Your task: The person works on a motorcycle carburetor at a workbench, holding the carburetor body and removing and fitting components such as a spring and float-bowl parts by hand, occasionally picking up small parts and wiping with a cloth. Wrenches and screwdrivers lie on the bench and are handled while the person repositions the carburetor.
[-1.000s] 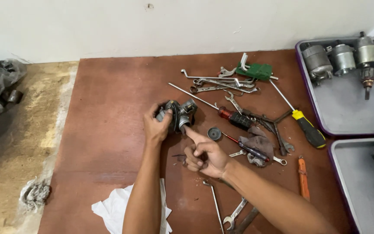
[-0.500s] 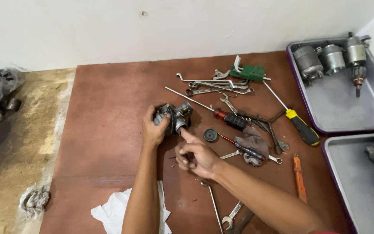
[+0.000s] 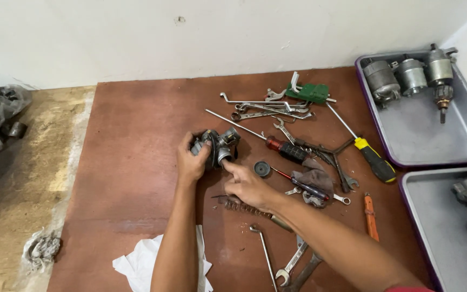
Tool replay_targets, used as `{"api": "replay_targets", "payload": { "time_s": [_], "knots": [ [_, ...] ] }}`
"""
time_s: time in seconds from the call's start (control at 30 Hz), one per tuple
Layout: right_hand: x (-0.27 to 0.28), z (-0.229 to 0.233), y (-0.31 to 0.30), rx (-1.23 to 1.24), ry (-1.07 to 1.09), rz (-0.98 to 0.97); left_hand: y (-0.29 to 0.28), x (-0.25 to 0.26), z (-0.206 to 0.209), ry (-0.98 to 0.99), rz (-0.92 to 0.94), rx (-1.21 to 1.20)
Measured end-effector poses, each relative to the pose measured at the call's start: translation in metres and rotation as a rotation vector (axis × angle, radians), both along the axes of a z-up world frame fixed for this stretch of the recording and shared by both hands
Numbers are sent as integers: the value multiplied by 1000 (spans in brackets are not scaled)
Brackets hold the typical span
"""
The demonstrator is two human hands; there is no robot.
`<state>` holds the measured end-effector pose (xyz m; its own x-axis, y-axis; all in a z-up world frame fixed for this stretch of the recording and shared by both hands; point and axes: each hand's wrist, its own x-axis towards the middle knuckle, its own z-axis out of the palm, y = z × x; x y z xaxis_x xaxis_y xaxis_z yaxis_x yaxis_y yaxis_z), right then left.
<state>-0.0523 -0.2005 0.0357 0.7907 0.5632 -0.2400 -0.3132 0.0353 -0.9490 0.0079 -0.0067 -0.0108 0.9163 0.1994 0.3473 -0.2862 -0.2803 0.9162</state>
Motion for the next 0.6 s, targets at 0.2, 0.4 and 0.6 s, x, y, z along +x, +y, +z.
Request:
{"api": "replay_targets", "payload": {
  "time_s": [0.2, 0.4, 0.6],
  "knots": [
    [5, 6, -10, -315, -176, 155, 0, -1, 4, -17, -9, -2],
    [-7, 82, -16, -564, -261, 278, -1, -1, 5, -12, -6, -21],
    [-11, 89, -18, -768, -489, 339, -4, -5, 13, -20, -19, -26]
  ]
}}
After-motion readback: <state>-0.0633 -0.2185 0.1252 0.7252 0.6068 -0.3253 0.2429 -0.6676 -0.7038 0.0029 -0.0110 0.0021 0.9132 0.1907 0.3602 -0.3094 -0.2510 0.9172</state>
